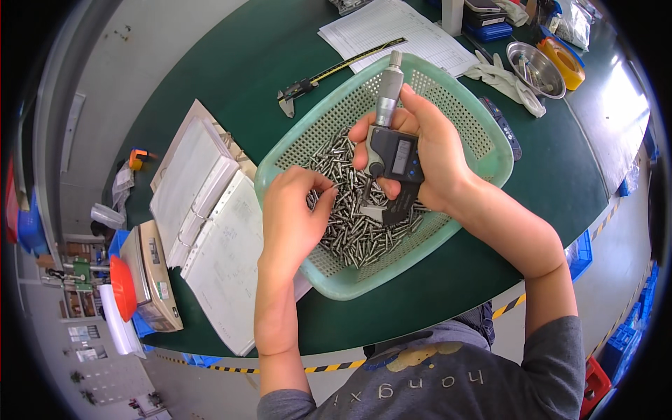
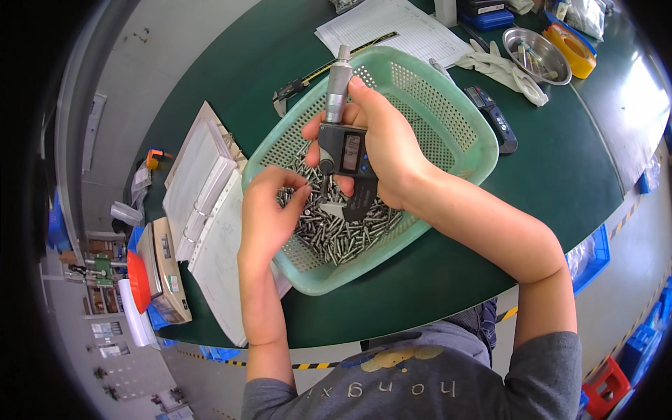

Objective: Use a digital micrometer to measure the diameter of small metal screws from a basket.

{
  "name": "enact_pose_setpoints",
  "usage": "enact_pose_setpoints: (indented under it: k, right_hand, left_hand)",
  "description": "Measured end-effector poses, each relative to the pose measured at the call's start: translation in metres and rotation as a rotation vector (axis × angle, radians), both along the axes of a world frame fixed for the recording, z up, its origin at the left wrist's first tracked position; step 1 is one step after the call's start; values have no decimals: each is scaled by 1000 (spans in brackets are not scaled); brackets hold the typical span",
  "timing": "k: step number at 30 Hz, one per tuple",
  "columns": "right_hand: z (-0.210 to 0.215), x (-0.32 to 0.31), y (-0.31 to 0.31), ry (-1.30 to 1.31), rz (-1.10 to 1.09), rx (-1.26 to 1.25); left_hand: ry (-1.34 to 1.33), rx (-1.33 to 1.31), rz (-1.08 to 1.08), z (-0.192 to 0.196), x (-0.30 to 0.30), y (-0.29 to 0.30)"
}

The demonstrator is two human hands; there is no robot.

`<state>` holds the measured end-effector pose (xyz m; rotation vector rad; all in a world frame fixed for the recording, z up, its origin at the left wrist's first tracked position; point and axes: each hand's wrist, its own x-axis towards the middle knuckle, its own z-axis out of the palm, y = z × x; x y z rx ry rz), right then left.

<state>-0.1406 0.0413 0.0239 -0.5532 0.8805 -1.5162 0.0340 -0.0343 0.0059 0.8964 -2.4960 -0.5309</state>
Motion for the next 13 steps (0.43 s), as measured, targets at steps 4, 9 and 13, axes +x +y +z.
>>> enact_pose_setpoints:
  k: [4, 9, 13]
  right_hand:
    - [-1, -1, 1, -16, -9, 16]
    - [-2, -1, 0, -55, -14, -11]
    - [-4, -1, 0, -58, -9, -51]
  left_hand:
    - [272, 353, -34, 11, -6, 11]
    - [623, 858, -121, 19, -4, 13]
    - [596, 904, -130, 15, -2, 12]
